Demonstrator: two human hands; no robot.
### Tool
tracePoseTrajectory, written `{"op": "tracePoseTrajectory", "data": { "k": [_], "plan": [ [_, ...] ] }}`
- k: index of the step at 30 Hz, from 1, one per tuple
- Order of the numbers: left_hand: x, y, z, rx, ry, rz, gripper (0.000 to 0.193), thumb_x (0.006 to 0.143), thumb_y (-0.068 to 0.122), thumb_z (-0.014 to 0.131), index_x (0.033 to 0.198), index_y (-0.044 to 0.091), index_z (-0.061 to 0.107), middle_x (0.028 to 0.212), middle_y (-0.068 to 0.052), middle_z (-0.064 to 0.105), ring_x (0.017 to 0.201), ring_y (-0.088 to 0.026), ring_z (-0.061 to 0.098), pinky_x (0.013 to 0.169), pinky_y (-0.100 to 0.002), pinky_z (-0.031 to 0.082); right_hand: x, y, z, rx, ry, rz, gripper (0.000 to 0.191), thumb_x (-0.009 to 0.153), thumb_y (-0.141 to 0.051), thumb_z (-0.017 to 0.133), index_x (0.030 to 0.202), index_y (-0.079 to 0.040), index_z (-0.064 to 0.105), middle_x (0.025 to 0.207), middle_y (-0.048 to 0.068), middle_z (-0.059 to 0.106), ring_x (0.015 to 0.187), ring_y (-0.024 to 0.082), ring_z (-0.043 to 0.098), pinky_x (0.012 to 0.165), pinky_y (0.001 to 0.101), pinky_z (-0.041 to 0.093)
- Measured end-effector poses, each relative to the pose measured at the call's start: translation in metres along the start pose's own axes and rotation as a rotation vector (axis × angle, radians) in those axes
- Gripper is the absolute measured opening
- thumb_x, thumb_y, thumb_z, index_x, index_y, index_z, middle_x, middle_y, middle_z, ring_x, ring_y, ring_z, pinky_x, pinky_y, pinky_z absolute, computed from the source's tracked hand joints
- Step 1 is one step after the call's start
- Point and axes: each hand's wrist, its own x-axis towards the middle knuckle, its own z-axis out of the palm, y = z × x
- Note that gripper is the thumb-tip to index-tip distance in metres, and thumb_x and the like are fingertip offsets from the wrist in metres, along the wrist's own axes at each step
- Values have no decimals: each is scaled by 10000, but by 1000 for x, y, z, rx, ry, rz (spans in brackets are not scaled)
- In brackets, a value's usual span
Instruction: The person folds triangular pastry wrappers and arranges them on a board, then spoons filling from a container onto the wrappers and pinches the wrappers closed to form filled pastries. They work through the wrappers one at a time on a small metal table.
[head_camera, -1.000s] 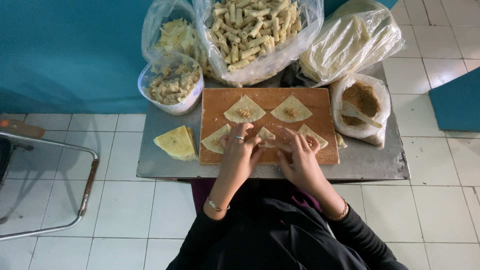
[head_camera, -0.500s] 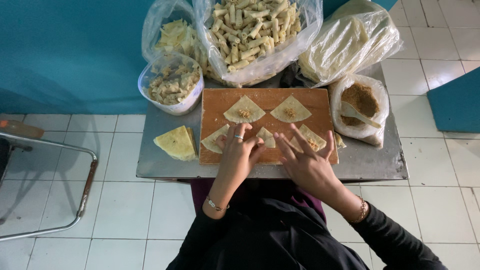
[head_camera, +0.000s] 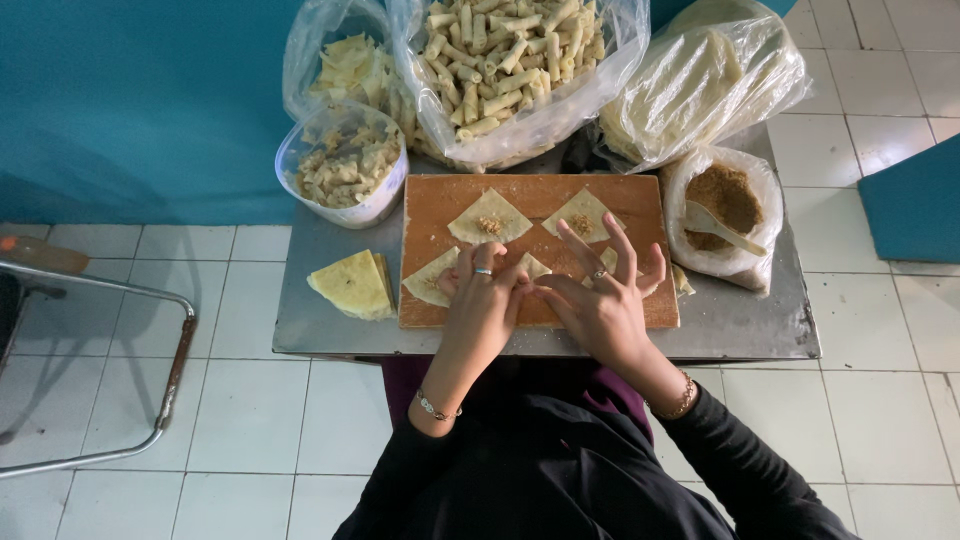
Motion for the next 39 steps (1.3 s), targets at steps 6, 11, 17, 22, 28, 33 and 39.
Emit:
{"op": "tracePoseTrajectory", "data": {
  "k": [6,11,17,22,28,33,39],
  "plan": [
    [3,3,2,34,-37,-84,89,870,194,761,930,129,753,1273,-111,535,1270,-325,452,937,-559,266,3,-2,3,-46,-27,-2,67,882,-392,788,933,-372,827,1567,-59,534,1545,331,224,1184,628,14],
    [0,4,1,95,85,-11,129,870,224,780,984,162,777,1287,-61,558,1287,-279,468,970,-545,260,2,-4,6,-64,-34,17,73,904,-388,771,931,-352,828,1565,-68,524,1546,326,205,1188,611,23],
    [-5,3,4,145,64,43,168,826,233,794,979,165,796,1303,-41,569,1286,-242,481,1000,-559,230,1,-4,11,-59,-54,48,67,905,-357,772,902,-310,819,1546,-60,536,1526,327,225,1195,603,30],
    [-4,2,6,143,79,42,136,882,217,760,1004,171,800,1309,-38,569,1291,-252,470,1007,-554,225,2,-7,5,-37,-27,57,84,921,-337,774,978,-364,829,1545,-84,536,1518,305,248,1208,592,34],
    [-1,0,3,101,36,26,113,923,244,737,983,160,784,1272,-36,567,1299,-271,444,1025,-555,219,4,-10,-3,-51,-47,30,139,865,-416,794,996,-383,825,1504,-83,541,1479,323,264,1178,622,27],
    [5,-1,1,144,71,46,216,907,283,751,1086,172,799,1280,-11,559,1309,-248,442,1014,-538,231,6,-6,4,-87,-40,-3,106,862,-408,796,962,-383,819,1510,-82,538,1487,304,260,1183,626,22],
    [2,-1,1,144,143,38,160,849,322,791,959,207,808,1300,-2,586,1270,-268,467,982,-566,228,2,-3,14,-139,-34,-6,38,903,-382,780,928,-388,808,1513,-99,529,1515,271,231,1197,618,20]
  ]
}}
